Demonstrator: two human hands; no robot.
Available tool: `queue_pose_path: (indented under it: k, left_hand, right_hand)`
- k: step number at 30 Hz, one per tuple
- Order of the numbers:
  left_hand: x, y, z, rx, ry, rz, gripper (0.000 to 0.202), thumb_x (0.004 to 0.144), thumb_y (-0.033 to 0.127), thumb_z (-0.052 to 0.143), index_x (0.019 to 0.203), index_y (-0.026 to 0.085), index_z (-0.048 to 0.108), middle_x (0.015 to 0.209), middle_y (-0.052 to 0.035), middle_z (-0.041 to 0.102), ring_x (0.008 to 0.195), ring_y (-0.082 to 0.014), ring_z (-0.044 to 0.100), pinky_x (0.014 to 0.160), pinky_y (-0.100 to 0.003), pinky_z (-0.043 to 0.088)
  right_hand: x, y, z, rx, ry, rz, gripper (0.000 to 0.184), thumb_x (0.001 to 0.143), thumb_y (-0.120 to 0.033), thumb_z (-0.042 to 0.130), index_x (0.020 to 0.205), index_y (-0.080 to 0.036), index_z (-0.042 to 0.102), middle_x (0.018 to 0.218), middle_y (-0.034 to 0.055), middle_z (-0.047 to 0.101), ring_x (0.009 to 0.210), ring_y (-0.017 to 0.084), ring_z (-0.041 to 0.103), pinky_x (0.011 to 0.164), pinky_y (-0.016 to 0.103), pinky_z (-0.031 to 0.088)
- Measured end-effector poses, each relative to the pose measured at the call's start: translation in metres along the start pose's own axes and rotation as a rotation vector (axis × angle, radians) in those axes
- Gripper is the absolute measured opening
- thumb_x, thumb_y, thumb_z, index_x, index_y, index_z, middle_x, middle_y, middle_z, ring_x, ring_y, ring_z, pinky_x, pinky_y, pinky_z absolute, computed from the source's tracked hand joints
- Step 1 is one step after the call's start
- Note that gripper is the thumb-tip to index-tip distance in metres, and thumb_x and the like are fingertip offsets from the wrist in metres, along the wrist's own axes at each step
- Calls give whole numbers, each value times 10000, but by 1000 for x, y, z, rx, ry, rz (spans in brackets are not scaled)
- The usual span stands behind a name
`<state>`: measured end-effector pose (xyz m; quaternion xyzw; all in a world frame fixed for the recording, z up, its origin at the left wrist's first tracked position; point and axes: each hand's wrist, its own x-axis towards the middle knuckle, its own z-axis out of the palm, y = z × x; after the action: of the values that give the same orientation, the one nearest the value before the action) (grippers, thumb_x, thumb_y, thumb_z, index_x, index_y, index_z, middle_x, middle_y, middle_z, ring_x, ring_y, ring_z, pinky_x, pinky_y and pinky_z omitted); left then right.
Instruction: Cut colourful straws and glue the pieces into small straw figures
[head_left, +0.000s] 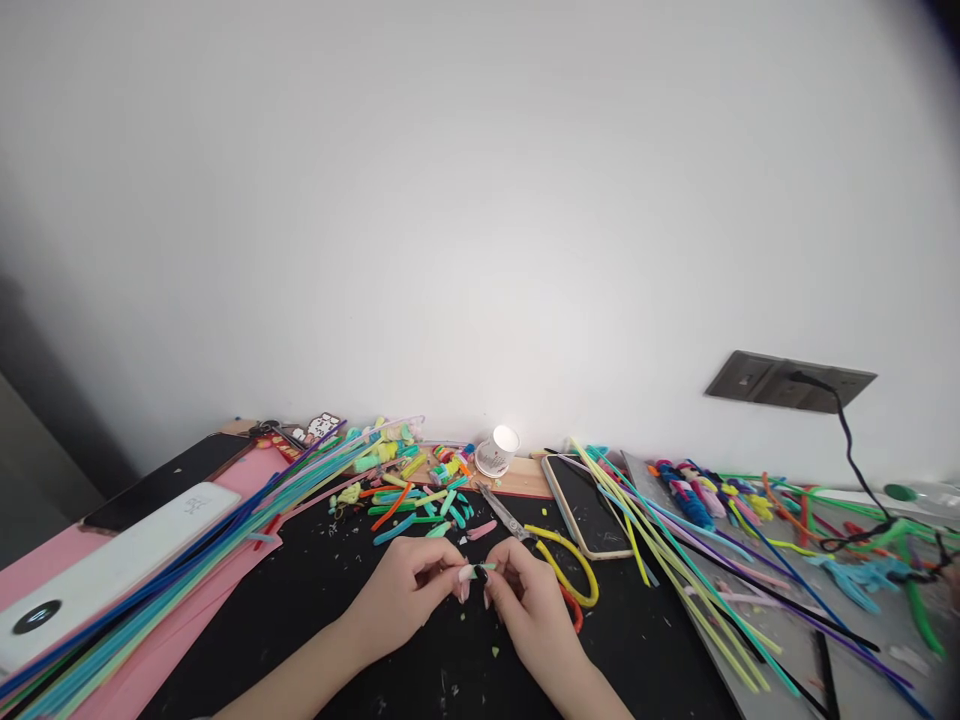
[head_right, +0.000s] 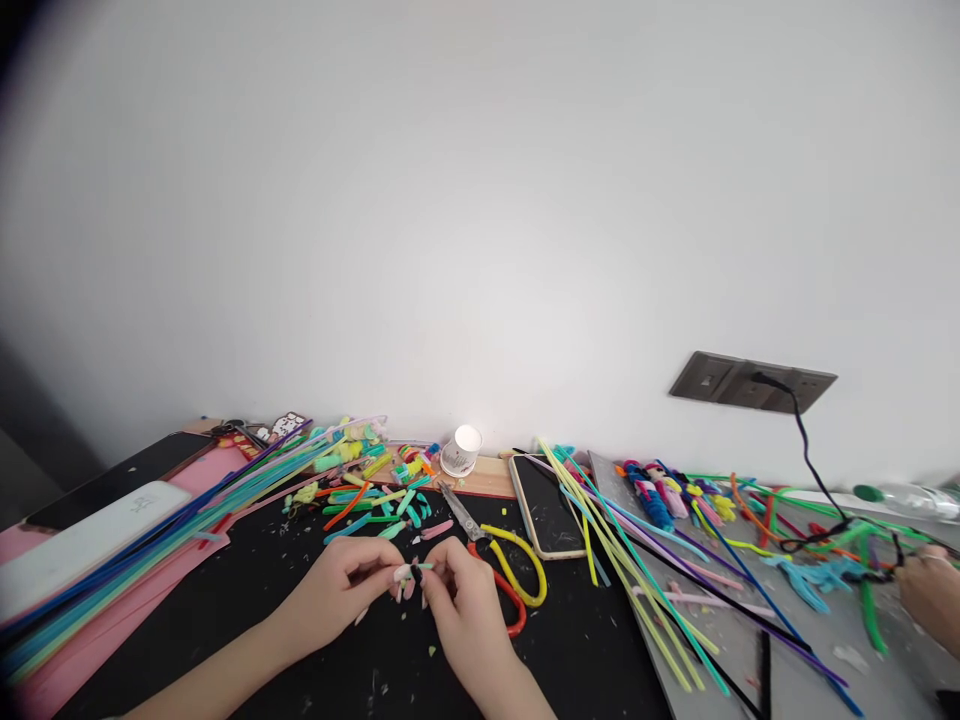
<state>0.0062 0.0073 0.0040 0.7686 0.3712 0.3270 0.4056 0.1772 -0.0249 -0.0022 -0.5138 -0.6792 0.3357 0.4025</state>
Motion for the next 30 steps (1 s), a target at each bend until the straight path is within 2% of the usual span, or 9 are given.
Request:
queue_pose_path:
  k: [8,17,26,30]
  left_hand:
    - [0,-6,0,-111,-112,-55,338,859,340,469,641,123,609,554,20,560,365,-43,405,405,-170,296]
    - [0,-2,-1,-178,-50,-114,319,858,343,459,659,121,574,607,6,580,373,-42,407,390,-155,305]
    - [1,4,-6,-83,-198,-63,236,852,265,455,651,145,489,537,43,507,416,-58,414,442,-163,306]
    - [-2,8,-6,-102,-255,-57,269,862,281,438,625,154,450,536,51,481,424,-59,412,458,-165,319]
  right_hand:
    - [0,5,1,152,11,80,226,868,-304,441,674,-202,388,523,-56,438,444,91,402,447,201,316]
    - [-2,5,2,194,-28,69,243,889,-311,409,673,-206,376,535,-55,434,445,90,399,441,204,312]
    - [-1,7,2,185,-43,84,246,892,-301,411,671,-206,359,507,-77,387,443,82,371,443,199,281]
    - [-1,4,1,255,-144,108,242,888,-315,413,681,-204,358,524,-77,381,441,75,354,431,194,268]
